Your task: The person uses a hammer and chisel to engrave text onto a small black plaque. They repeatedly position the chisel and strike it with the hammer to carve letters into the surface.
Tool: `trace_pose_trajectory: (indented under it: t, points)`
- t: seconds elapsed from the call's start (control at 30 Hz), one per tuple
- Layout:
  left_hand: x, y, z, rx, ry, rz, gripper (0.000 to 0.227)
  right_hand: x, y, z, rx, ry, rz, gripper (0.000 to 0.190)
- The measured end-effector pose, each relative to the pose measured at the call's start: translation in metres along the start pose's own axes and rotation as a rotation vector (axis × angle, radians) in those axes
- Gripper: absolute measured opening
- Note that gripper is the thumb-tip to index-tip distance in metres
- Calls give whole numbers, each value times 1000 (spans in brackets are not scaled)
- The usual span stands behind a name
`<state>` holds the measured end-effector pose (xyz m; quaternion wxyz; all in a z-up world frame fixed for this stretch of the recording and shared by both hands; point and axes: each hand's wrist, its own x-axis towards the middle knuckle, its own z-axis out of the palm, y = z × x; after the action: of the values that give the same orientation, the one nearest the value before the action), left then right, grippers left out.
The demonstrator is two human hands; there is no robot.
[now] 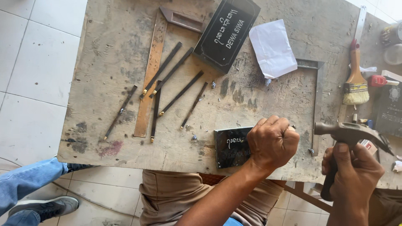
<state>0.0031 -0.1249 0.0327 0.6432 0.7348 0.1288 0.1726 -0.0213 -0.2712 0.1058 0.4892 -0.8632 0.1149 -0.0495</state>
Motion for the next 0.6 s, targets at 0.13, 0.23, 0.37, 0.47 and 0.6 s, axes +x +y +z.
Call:
trace_pose_trajectory:
  t: [0.13,0.23,0.37,0.47,0.6]
  points:
    - [4,1,-2,2,21,-27,22,9,-15,4,-37,-21,-35,21]
    - [6,-1,-2,-10,12,-63,23,15,-37,13,-92,-66,-105,25]
    - [6,-2,-3,-14,10,-89,24,25,-54,19,-240,-165,-85,12]
    - [6,-4,-1,-10,-12,-97,24,25,-59,20,-292,-192,-76,12]
    - [5,-3,-1,19,-71,-122,25,17,-64,24,-318,-148,78,17]
